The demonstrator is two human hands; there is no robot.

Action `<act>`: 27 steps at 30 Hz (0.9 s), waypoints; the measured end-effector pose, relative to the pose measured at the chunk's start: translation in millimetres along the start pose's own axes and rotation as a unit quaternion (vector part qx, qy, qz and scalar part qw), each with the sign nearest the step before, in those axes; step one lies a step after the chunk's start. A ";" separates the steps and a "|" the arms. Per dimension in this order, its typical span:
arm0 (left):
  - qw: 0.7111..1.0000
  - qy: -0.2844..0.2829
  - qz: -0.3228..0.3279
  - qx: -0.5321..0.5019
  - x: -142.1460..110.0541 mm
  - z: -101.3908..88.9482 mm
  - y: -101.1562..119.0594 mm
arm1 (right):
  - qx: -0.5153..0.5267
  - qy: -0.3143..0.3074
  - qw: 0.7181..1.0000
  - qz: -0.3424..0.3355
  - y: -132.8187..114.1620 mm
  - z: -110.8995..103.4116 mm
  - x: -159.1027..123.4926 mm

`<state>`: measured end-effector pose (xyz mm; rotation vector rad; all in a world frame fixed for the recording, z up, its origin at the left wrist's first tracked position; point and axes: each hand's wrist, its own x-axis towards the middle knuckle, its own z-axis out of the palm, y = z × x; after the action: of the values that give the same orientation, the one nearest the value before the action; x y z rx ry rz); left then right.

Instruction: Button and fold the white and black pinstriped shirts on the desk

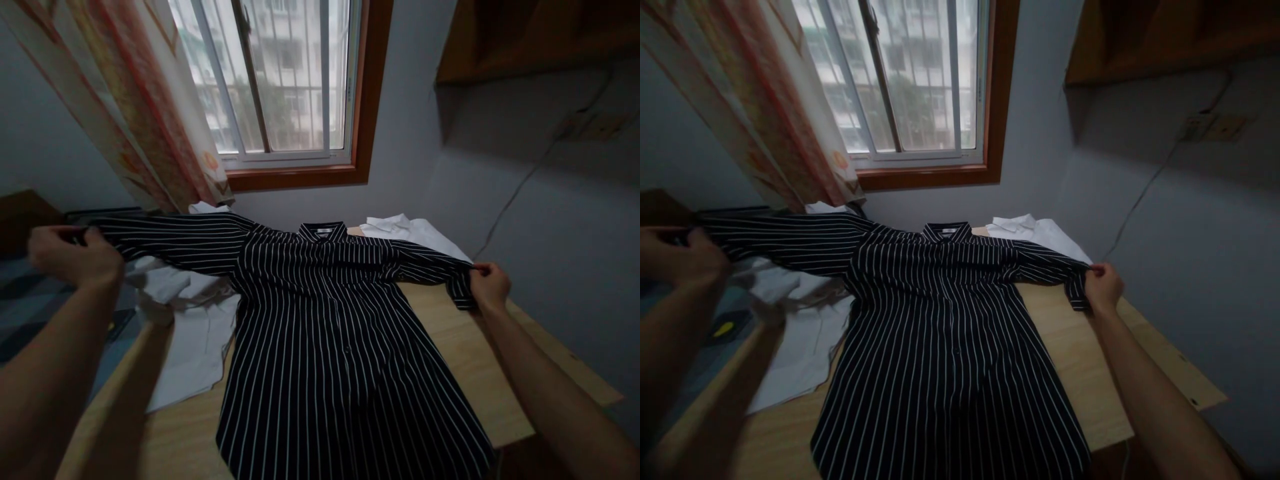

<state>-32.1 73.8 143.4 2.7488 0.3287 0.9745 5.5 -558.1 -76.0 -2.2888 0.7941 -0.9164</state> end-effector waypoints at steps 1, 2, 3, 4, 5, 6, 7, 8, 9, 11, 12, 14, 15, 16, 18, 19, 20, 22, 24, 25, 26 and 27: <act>1.000 0.008 -0.016 0.003 -4.5 4.1 -5.5 | -0.028 -0.022 0.999 -0.005 3.7 -2.1 1.0; 0.999 0.018 -0.036 0.004 -8.2 10.1 -12.8 | -0.057 -0.054 0.997 -0.017 6.2 -3.5 1.2; 0.998 0.030 -0.062 0.005 -10.5 17.6 -21.5 | -0.082 -0.086 0.992 -0.037 7.0 -4.2 0.8; 0.995 0.041 -0.093 0.009 -11.3 25.9 -31.1 | -0.098 -0.112 0.987 -0.063 6.1 -4.0 0.2; 0.991 0.052 -0.123 0.016 -10.9 34.4 -40.5 | -0.104 -0.127 0.982 -0.093 3.1 -3.0 -0.7; 0.987 0.065 -0.146 0.025 -9.6 42.6 -48.6 | -0.099 -0.128 0.979 -0.120 -2.0 -1.1 -1.6; 0.985 0.078 -0.151 0.033 -8.1 50.0 -54.1 | -0.087 -0.122 0.979 -0.141 -9.0 1.7 -2.4; 0.986 0.091 -0.133 0.039 -7.1 56.3 -56.1 | -0.069 -0.115 0.979 -0.153 -17.6 5.2 -3.1; 0.990 0.099 -0.093 0.041 -7.2 61.5 -53.8 | -0.051 -0.115 0.979 -0.160 -27.5 9.4 -3.7; 0.994 0.096 0.030 0.033 -12.5 69.6 -37.0 | -0.029 -0.135 0.976 -0.170 -49.1 19.5 -4.7; 0.992 0.078 0.092 0.028 -18.0 73.5 -23.7 | -0.028 -0.151 0.972 -0.177 -59.8 24.9 -5.4; 0.978 0.010 0.205 0.022 -33.6 83.6 6.8 | -0.046 -0.185 0.964 -0.187 -79.1 35.8 -7.3; 0.966 -0.028 0.256 0.016 -43.0 90.4 21.6 | -0.063 -0.202 0.960 -0.186 -87.1 40.8 -8.6; 0.949 -0.074 0.306 0.009 -52.9 98.3 34.8 | -0.083 -0.215 0.956 -0.179 -93.9 45.2 -10.0; 0.908 -0.169 0.384 -0.007 -72.5 116.2 54.7 | -0.128 -0.230 0.952 -0.158 -103.9 51.6 -12.6; 0.886 -0.223 0.406 -0.015 -81.4 125.3 61.4 | -0.149 -0.235 0.949 -0.150 -107.5 53.4 -13.7; 0.867 -0.280 0.412 -0.020 -89.3 133.6 66.2 | -0.166 -0.241 0.945 -0.145 -110.6 54.1 -14.6; 0.840 -0.384 0.383 -0.031 -101.3 146.4 72.6 | -0.180 -0.251 0.940 -0.147 -116.8 52.3 -16.4; 0.834 -0.443 0.325 -0.050 -108.2 153.2 78.7 | -0.163 -0.257 0.940 -0.157 -124.9 46.7 -20.2; 0.838 -0.454 0.294 -0.071 -110.0 154.7 82.8 | -0.143 -0.258 0.941 -0.164 -130.0 42.6 -23.9; 0.843 -0.458 0.263 -0.102 -111.0 155.4 88.1 | -0.113 -0.263 0.942 -0.177 -136.0 37.8 -29.6; 0.846 -0.459 0.229 -0.143 -111.7 155.6 94.7 | -0.075 -0.275 0.939 -0.193 -142.7 32.3 -37.4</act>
<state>-4.2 -65.8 -16.0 2.6631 -0.5997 -0.3032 52.3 -427.2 -17.0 -2.6987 0.1755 -0.3241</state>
